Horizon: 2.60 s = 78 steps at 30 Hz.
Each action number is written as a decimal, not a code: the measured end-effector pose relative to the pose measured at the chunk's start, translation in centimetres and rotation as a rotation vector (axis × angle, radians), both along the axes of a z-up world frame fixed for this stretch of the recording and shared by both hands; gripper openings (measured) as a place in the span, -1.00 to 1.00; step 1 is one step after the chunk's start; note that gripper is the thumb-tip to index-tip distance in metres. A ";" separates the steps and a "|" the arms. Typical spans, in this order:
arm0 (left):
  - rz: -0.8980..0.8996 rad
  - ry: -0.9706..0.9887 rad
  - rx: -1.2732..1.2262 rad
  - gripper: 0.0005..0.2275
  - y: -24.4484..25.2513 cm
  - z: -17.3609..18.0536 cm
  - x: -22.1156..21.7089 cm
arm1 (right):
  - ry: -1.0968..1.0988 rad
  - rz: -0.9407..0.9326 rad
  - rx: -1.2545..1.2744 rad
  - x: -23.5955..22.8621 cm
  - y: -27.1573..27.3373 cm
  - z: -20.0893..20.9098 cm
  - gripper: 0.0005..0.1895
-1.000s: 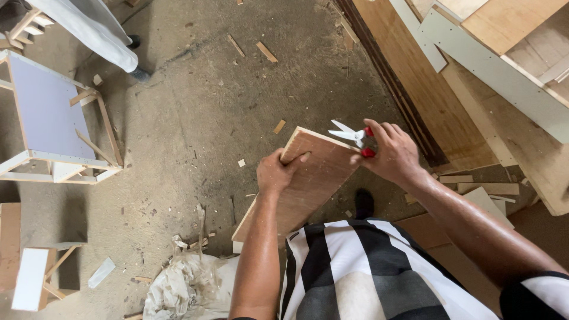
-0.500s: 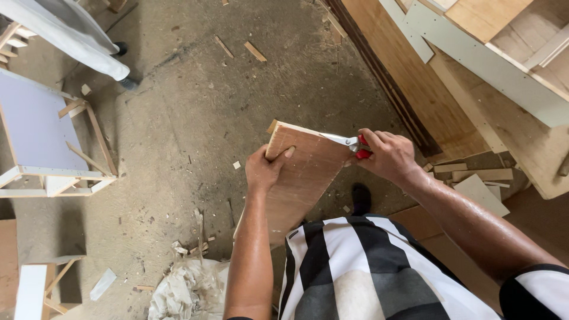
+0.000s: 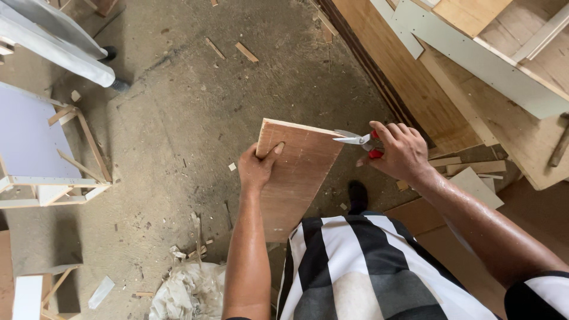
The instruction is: The person assembles a wooden shelf unit by hammering nails into boards, lifting the structure, and trimming a plywood panel with snips.
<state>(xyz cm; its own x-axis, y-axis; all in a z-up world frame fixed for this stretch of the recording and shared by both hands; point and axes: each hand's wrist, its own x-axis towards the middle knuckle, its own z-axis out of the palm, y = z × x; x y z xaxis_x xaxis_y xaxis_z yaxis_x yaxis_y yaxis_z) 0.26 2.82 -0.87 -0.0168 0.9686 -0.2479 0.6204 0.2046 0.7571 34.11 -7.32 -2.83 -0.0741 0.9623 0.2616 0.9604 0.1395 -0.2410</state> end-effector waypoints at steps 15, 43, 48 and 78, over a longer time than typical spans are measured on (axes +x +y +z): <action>-0.059 0.018 0.003 -0.54 0.2 -0.2 1.1 | 0.033 0.010 0.031 -0.4 -0.5 -0.1 0.06; -0.148 0.005 0.003 -0.59 1.3 0.3 3.7 | 0.013 -0.058 0.046 -0.4 0.0 0.5 0.05; -0.212 -0.027 0.072 -0.59 1.7 0.2 5.2 | 0.132 -0.129 -0.114 0.2 -0.1 -0.8 -0.21; -0.421 0.039 0.267 -0.49 19.9 -3.0 44.3 | 0.955 -1.122 -0.260 30.7 -0.9 -10.6 -0.31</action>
